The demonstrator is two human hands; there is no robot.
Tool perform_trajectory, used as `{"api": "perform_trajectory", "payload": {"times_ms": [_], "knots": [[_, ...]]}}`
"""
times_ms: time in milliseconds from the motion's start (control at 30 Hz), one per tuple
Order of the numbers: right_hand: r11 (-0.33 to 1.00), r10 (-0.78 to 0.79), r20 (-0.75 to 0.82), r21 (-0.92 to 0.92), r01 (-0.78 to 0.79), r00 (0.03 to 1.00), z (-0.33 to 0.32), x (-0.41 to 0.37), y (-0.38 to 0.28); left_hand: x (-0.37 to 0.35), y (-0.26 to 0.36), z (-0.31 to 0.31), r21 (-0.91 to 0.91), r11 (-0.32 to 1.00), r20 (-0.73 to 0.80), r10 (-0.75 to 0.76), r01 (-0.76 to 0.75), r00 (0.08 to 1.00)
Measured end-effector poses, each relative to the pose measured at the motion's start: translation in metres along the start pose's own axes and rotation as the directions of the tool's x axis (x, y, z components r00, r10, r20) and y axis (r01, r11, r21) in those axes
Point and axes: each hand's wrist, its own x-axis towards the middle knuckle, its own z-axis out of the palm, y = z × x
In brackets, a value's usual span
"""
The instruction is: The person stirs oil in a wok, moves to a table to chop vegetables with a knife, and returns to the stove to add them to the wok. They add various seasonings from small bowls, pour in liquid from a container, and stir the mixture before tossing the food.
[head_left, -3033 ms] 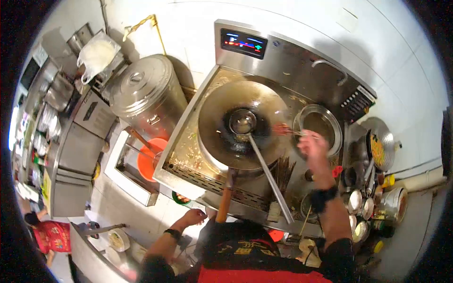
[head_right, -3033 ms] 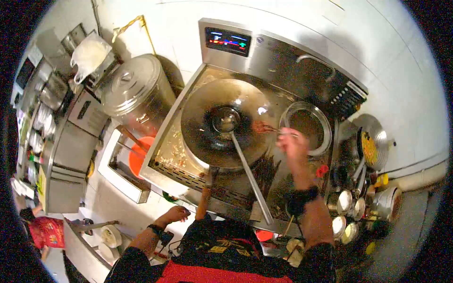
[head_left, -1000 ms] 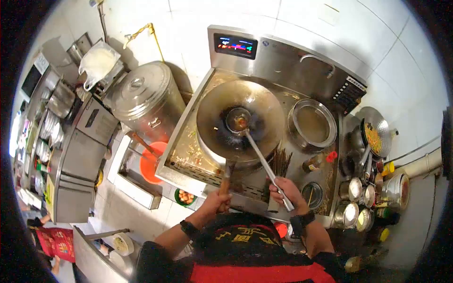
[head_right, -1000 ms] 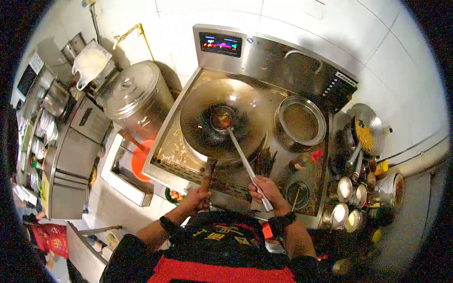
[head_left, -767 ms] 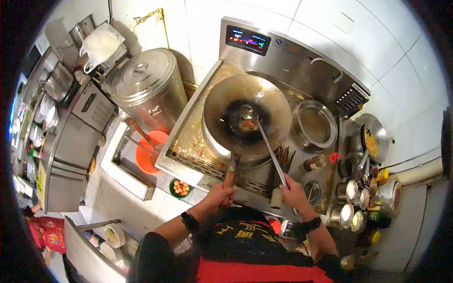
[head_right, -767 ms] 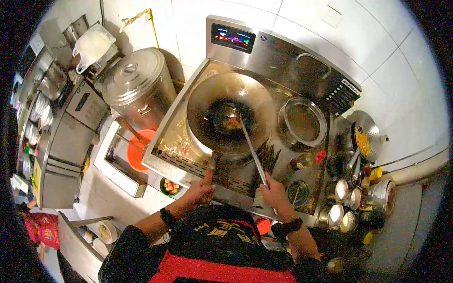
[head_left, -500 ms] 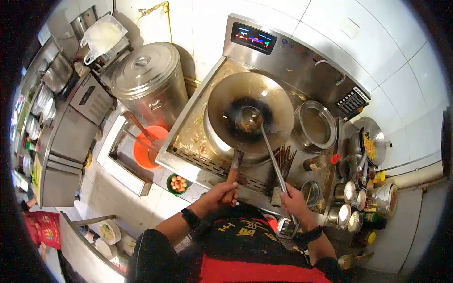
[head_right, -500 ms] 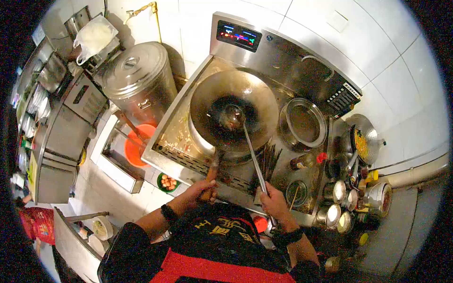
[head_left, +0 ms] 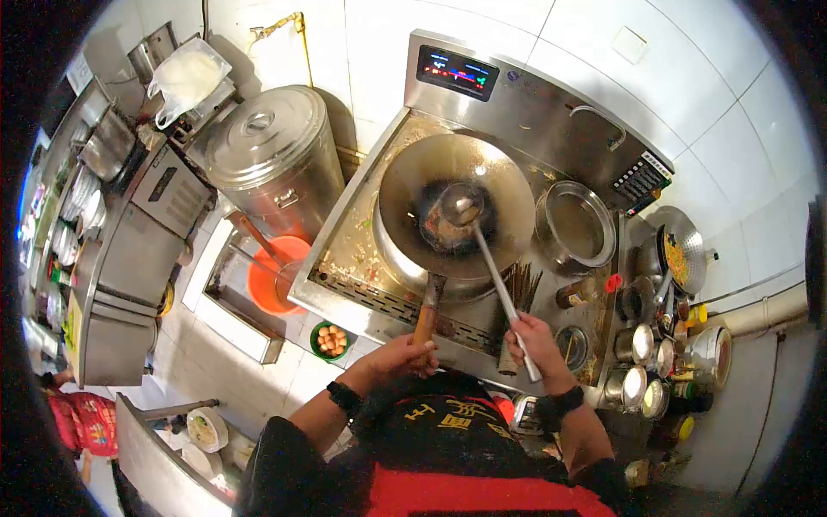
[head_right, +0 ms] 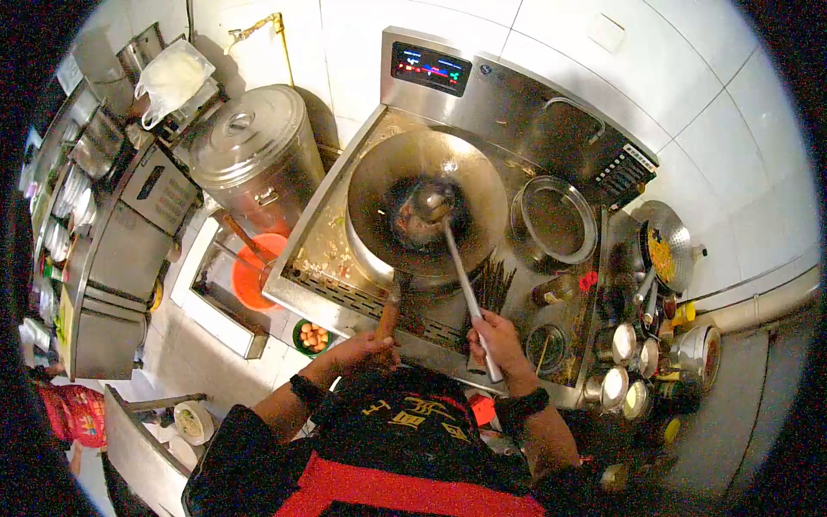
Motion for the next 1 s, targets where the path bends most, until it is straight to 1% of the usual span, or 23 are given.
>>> {"api": "perform_trajectory", "payload": {"times_ms": [33,67,100,133,167,233,267,300,367,400,433,467,500,567,633,667,733,767,833,867,900,967,1000], "knots": [[1.0,-0.007,0.003,0.005,0.007,1.0,0.009,-0.005,0.006,-0.001,-0.002,-0.004,0.134,0.991,0.02,0.017,-0.019,1.0],[0.969,-0.098,-0.058,-0.233,0.082,0.993,0.017,-0.016,0.014,0.0,0.001,-0.009,0.269,0.962,0.043,0.041,-0.051,0.998],[0.874,-0.202,-0.095,-0.467,0.136,0.975,0.024,-0.026,0.016,-0.002,0.004,-0.009,0.275,0.959,0.042,0.06,-0.069,0.997],[0.838,-0.226,-0.057,-0.52,0.164,0.972,0.031,-0.044,0.011,-0.008,0.003,-0.006,0.263,0.963,0.004,0.066,-0.065,0.998],[0.837,-0.225,-0.054,-0.522,0.164,0.973,0.021,-0.037,0.012,-0.011,0.0,-0.003,0.248,0.967,-0.033,0.063,-0.053,0.997],[0.973,-0.009,0.034,-0.231,0.016,0.999,0.003,-0.02,0.008,-0.014,0.006,-0.001,0.227,0.973,-0.03,0.039,-0.031,0.999],[0.996,0.049,0.011,-0.079,-0.048,0.999,0.001,-0.013,-0.003,-0.018,0.01,0.005,0.273,0.962,-0.044,0.019,-0.006,0.999],[0.996,0.049,0.009,-0.077,-0.048,0.999,0.005,-0.01,-0.001,-0.019,0.014,0.009,0.319,0.948,-0.058,0.008,0.011,0.998],[0.966,-0.126,-0.064,-0.235,0.108,0.99,0.016,0.011,0.003,-0.019,0.015,0.008,0.358,0.934,-0.057,0.041,-0.018,0.998],[0.854,-0.253,-0.039,-0.478,0.205,0.967,0.014,0.015,0.016,-0.02,0.015,0.006,0.393,0.919,-0.057,0.07,-0.042,0.996],[0.853,-0.255,-0.034,-0.478,0.209,0.966,0.011,0.014,0.026,-0.019,0.015,0.003,0.394,0.918,-0.061,0.073,-0.044,0.995],[0.684,-0.366,-0.052,-0.692,0.231,0.929,0.005,0.012,0.037,-0.018,0.011,0.0,0.379,0.924,-0.045,0.07,-0.048,0.997],[0.465,-0.472,-0.037,-0.859,0.213,0.881,-0.003,0.01,0.041,-0.017,0.009,-0.002,0.362,0.931,-0.028,0.067,-0.052,0.997],[0.518,-0.411,0.0,-0.823,0.234,0.912,-0.01,-0.027,0.021,-0.028,0.021,0.011,0.382,0.923,-0.07,0.064,-0.033,0.995],[0.389,-0.358,0.071,-0.895,0.218,0.931,-0.017,-0.051,0.016,-0.031,0.025,0.012,0.402,0.915,-0.114,0.071,-0.019,0.991],[0.391,-0.358,0.072,-0.894,0.219,0.931,-0.023,-0.052,0.019,-0.03,0.022,0.005,0.398,0.917,-0.102,0.059,-0.014,0.993],[0.287,-0.486,0.143,-0.906,0.312,0.862,-0.027,-0.053,0.022,-0.027,0.021,-0.003,0.399,0.917,-0.09,0.041,-0.002,0.995],[0.299,-0.485,0.132,-0.904,0.306,0.865,-0.024,-0.045,0.024,-0.025,0.019,-0.007,0.426,0.904,-0.065,0.058,-0.024,0.996],[0.339,-0.479,-0.003,-0.923,0.182,0.878,0.001,-0.023,0.008,-0.026,0.023,-0.004,0.461,0.887,-0.033,0.067,-0.044,0.997],[0.311,-0.57,0.007,-0.924,0.224,0.821,-0.006,0.008,0.035,-0.028,0.027,0.004,0.445,0.895,-0.076,0.061,-0.021,0.995],[0.313,-0.572,0.004,-0.923,0.223,0.82,-0.003,0.006,0.038,-0.029,0.03,0.009,0.427,0.904,-0.121,0.054,0.003,0.991],[0.451,-0.514,0.021,-0.844,0.291,0.858,0.005,0.004,0.038,-0.027,0.028,0.004,0.418,0.908,-0.132,0.06,0.001,0.989],[0.529,-0.455,0.002,-0.804,0.272,0.89,0.004,-0.009,0.035,-0.029,0.024,0.002,0.398,0.917,-0.143,0.052,0.009,0.988]]}}
